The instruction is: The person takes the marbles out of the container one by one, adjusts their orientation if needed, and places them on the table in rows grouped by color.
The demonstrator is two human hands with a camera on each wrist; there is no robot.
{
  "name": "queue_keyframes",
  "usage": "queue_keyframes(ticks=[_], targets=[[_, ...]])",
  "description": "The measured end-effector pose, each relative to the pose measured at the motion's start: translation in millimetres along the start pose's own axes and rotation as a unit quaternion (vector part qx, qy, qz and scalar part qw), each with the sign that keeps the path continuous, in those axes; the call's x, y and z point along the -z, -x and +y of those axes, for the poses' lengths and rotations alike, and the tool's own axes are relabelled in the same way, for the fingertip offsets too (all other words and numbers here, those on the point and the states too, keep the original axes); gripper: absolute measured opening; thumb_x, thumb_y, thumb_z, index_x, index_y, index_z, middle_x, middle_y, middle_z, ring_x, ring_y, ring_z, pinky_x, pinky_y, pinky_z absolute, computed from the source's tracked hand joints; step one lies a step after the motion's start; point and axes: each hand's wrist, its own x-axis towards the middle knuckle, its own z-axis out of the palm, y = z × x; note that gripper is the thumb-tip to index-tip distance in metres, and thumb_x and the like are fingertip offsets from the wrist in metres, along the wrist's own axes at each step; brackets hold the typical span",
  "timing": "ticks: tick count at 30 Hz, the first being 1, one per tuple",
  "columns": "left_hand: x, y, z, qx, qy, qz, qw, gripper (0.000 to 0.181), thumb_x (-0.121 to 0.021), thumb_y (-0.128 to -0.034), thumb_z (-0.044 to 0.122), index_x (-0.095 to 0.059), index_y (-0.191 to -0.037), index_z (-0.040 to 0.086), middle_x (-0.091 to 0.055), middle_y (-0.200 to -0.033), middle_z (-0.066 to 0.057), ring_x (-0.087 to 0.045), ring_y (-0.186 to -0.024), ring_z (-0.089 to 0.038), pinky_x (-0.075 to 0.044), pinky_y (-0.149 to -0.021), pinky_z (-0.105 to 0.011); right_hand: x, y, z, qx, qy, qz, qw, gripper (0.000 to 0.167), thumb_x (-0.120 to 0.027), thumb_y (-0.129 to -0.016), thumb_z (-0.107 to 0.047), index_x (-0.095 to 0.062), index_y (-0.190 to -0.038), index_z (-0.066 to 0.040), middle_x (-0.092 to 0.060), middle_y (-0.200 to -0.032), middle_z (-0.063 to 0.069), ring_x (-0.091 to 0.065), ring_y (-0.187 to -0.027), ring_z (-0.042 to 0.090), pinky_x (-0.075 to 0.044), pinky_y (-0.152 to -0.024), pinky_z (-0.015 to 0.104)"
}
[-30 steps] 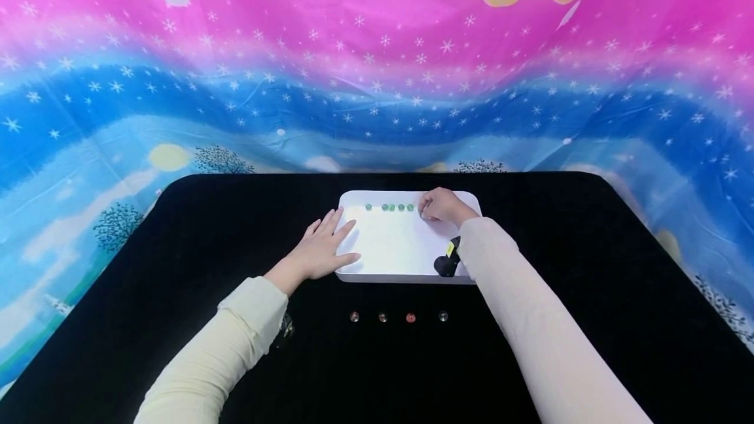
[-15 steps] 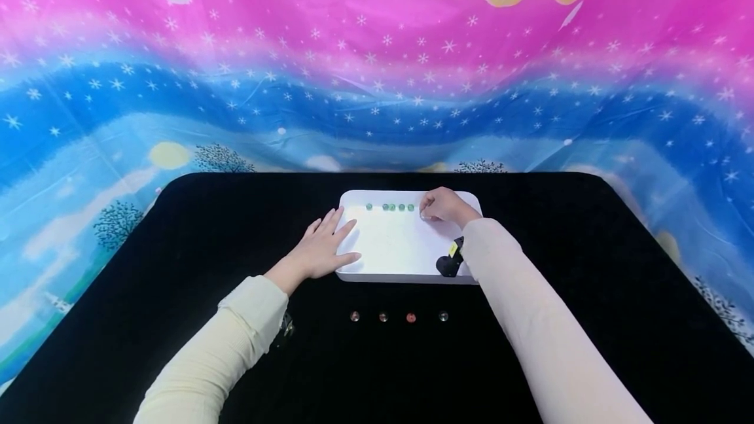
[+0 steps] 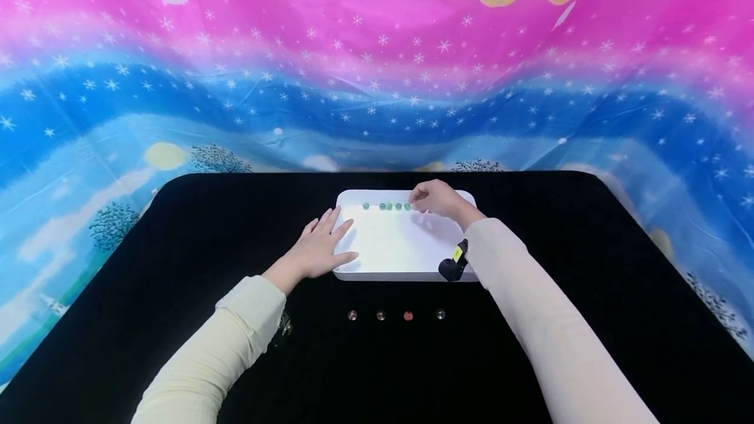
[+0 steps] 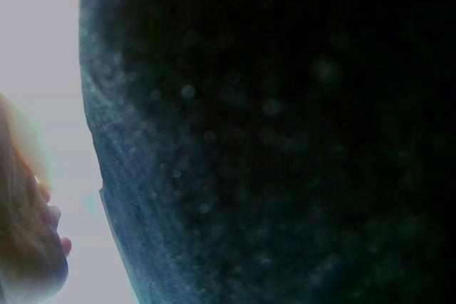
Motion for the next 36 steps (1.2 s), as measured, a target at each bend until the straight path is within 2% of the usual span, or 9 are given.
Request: queue_keyframes(ticks=[4,10,16,23,30,36], targets=[[-1.4,-0.5,-1.6,-0.003,-0.001,0.002,1.0,0.07,-0.034,-0.0839,0.058,-0.02,-0.139,0.017,0.001,-0.143,-0.013,0.0,-0.129,-0.027,-0.008,-0.099,-0.047,2,6.9,-5,0.009,-0.004,0.0,1.0,0.021,-0.054,-0.085,-0.009,-0.058,-0.103,-0.001,-0.058,-0.096,0.008,-0.054,-0.086,0.023,-0.043,-0.077,0.037],[-0.7,-0.6,-2.8,0.0,0.003,0.002,1.0,0.07,-0.035,-0.0838,0.057,-0.02,-0.139,0.017,0.002,-0.143,-0.013,0.001,-0.129,-0.026,-0.008,-0.099,-0.047,5,21.6,-11,0.019,-0.056,0.01,0.9982,0.018,-0.055,-0.084,-0.009,-0.058,-0.101,-0.003,-0.056,-0.092,0.009,-0.053,-0.085,0.024,-0.041,-0.08,0.041],[-1.7,-1.0,-4.2,0.002,0.006,0.004,1.0,0.07,-0.036,-0.0837,0.057,-0.02,-0.139,0.017,0.002,-0.143,-0.012,0.002,-0.129,-0.025,-0.007,-0.099,-0.046,1,36.3,-12,0.038,-0.079,0.016,0.996,0.022,-0.057,-0.083,-0.011,-0.058,-0.102,0.0,-0.056,-0.091,0.01,-0.052,-0.085,0.027,-0.04,-0.08,0.043],[-4.1,-0.3,-4.9,-0.002,0.006,0.004,1.0,0.071,-0.035,-0.0836,0.058,-0.018,-0.139,0.017,0.002,-0.143,-0.012,0.003,-0.129,-0.025,-0.007,-0.099,-0.046,-3,56.3,-13,0.07,-0.089,0.016,0.9934,0.018,-0.058,-0.083,-0.01,-0.059,-0.099,-0.002,-0.057,-0.092,0.008,-0.054,-0.083,0.021,-0.041,-0.079,0.043],[-3.4,-1.2,-4.3,-0.007,0.008,0.003,0.9999,0.072,-0.034,-0.0835,0.059,-0.015,-0.14,0.018,0.003,-0.143,-0.011,0.004,-0.129,-0.024,-0.007,-0.1,-0.046,-4,73.3,-15,0.089,-0.117,-0.002,0.9892,0.018,-0.056,-0.083,-0.006,-0.058,-0.099,0.001,-0.057,-0.094,0.015,-0.052,-0.09,0.032,-0.041,-0.08,0.045],[-2.3,-0.4,-4.3,-0.009,0.011,0.005,0.9999,0.073,-0.034,-0.0832,0.059,-0.015,-0.14,0.018,0.002,-0.143,-0.012,0.003,-0.129,-0.025,-0.007,-0.099,-0.047,-5,85.1,-15,0.095,-0.125,-0.013,0.9874,0.018,-0.056,-0.083,-0.009,-0.058,-0.099,0.001,-0.058,-0.094,0.015,-0.052,-0.092,0.034,-0.04,-0.08,0.045]])
